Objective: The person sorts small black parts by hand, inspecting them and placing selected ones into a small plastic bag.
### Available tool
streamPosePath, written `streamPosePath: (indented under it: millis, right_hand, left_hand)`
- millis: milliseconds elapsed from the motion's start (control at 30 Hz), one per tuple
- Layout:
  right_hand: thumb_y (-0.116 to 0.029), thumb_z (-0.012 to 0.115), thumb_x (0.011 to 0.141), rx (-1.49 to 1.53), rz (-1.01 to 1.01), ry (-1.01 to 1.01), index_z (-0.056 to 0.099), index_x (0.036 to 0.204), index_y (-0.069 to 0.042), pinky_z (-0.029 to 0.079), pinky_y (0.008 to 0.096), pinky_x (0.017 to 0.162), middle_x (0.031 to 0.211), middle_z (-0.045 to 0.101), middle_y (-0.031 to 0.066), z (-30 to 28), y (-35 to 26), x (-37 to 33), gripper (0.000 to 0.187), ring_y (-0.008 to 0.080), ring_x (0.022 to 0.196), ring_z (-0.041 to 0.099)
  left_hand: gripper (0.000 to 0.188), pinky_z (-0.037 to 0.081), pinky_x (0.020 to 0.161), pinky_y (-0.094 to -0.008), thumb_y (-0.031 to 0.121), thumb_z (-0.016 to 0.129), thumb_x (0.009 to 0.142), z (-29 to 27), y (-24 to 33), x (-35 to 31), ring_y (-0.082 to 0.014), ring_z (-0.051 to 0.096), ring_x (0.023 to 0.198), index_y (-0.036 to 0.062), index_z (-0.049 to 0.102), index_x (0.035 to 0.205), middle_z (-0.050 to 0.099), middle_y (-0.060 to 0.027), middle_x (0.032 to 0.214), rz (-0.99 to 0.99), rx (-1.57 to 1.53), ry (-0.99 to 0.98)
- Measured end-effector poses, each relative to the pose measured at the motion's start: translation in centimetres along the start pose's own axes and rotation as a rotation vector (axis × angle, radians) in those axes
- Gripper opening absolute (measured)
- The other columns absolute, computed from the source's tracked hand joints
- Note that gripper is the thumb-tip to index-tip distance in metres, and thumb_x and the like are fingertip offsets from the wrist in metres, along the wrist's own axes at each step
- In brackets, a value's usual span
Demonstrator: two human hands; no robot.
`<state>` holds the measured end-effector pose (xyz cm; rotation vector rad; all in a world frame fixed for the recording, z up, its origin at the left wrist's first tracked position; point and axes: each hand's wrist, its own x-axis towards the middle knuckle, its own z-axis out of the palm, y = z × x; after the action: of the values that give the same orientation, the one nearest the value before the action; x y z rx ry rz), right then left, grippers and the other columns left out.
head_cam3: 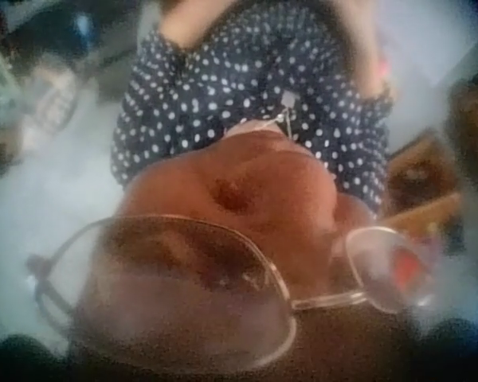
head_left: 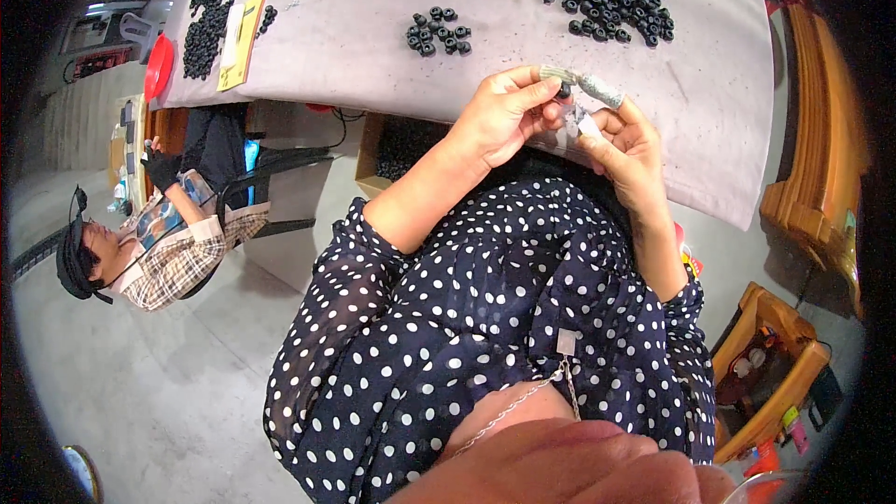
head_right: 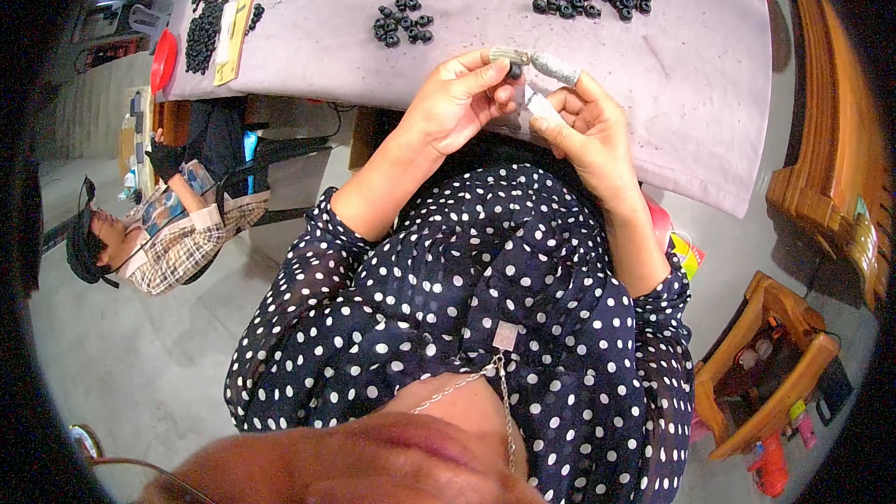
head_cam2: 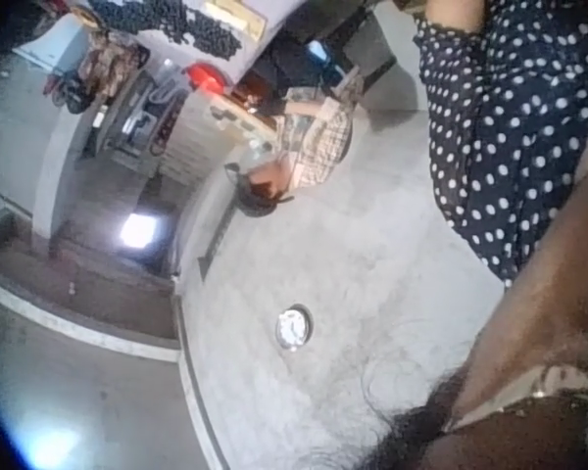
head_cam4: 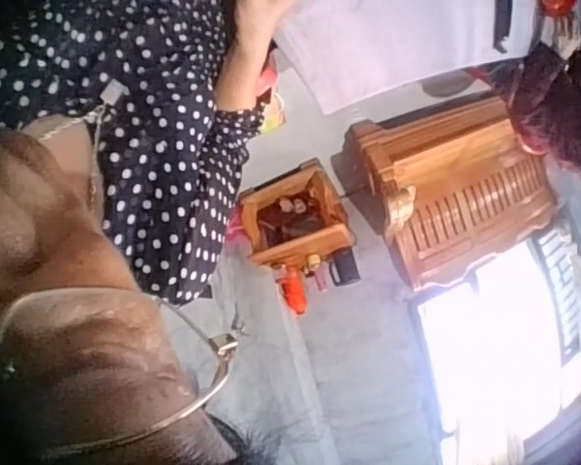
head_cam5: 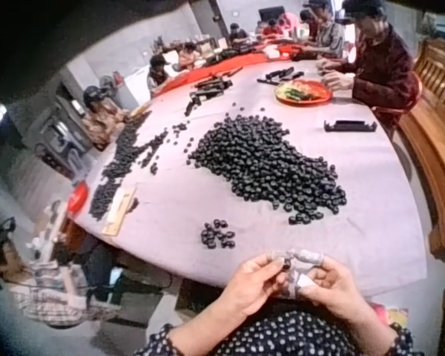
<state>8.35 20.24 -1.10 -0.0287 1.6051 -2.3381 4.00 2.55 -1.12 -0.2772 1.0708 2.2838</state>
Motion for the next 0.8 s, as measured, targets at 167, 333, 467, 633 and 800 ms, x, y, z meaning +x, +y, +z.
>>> streamPosePath:
  millis: [167,333,467,633,800]
  right_hand:
    - [-0.005,0.063,0.079,0.067,0.016,0.011,0.045,0.121,-0.003,0.036,0.0134,0.05,0.078,0.057,-0.0005,-0.1,-0.1,-0.1,0.045,0.0037,0.065,0.052]
    - [-0.003,0.06,0.082,0.039,0.021,-0.039,0.043,0.122,-0.003,0.039,0.0145,0.057,0.086,0.057,0.0017,0.2,-0.4,-0.2,0.044,0.0047,0.073,0.054]
    - [-0.002,0.056,0.084,-0.031,-0.022,-0.052,0.041,0.123,-0.002,0.041,0.0158,0.064,0.099,0.058,0.0054,0.7,-0.5,-0.1,0.041,0.0054,0.081,0.054]
    - [-0.004,0.058,0.085,-0.043,0.03,-0.02,0.046,0.115,-0.002,0.042,0.0161,0.059,0.094,0.06,0.0049,0.5,-0.7,-0.1,0.033,0.005,0.074,0.055]
    - [-0.009,0.062,0.084,-0.13,0.091,0.089,0.052,0.104,-0.002,0.042,0.0166,0.054,0.085,0.062,0.0039,0.2,-0.5,-0.1,0.023,0.0044,0.067,0.055]
  left_hand:
    - [0.011,0.051,0.062,-0.0231,0.011,0.057,0.086,0.2,-0.2,-0.3,-0.0112,0.057,0.063,0.002,0.058,0.092,0.062,-0.0066,0.079,-0.039,-0.049,-0.022]
    - [0.01,0.05,0.066,-0.0265,0.01,0.052,0.088,-0.1,-0.3,-0.2,-0.0112,0.056,0.068,0.0046,0.056,0.095,0.06,-0.0047,0.083,-0.012,-0.095,-0.109]
    - [0.01,0.05,0.069,-0.0272,0.011,0.051,0.089,0.0,-0.7,-0.1,-0.0112,0.057,0.069,0.005,0.056,0.096,0.06,-0.0045,0.084,-0.017,-0.127,-0.092]
    - [0.006,0.053,0.063,-0.0269,0.01,0.055,0.087,0.3,-1.2,-0.4,-0.012,0.059,0.066,0.0052,0.057,0.091,0.06,-0.0049,0.08,0.002,-0.212,-0.019]
    - [0.006,0.054,0.064,-0.0272,0.01,0.057,0.086,0.5,-1.5,-0.4,-0.0122,0.06,0.067,0.0064,0.058,0.09,0.061,-0.0048,0.082,0.04,-0.181,0.055]
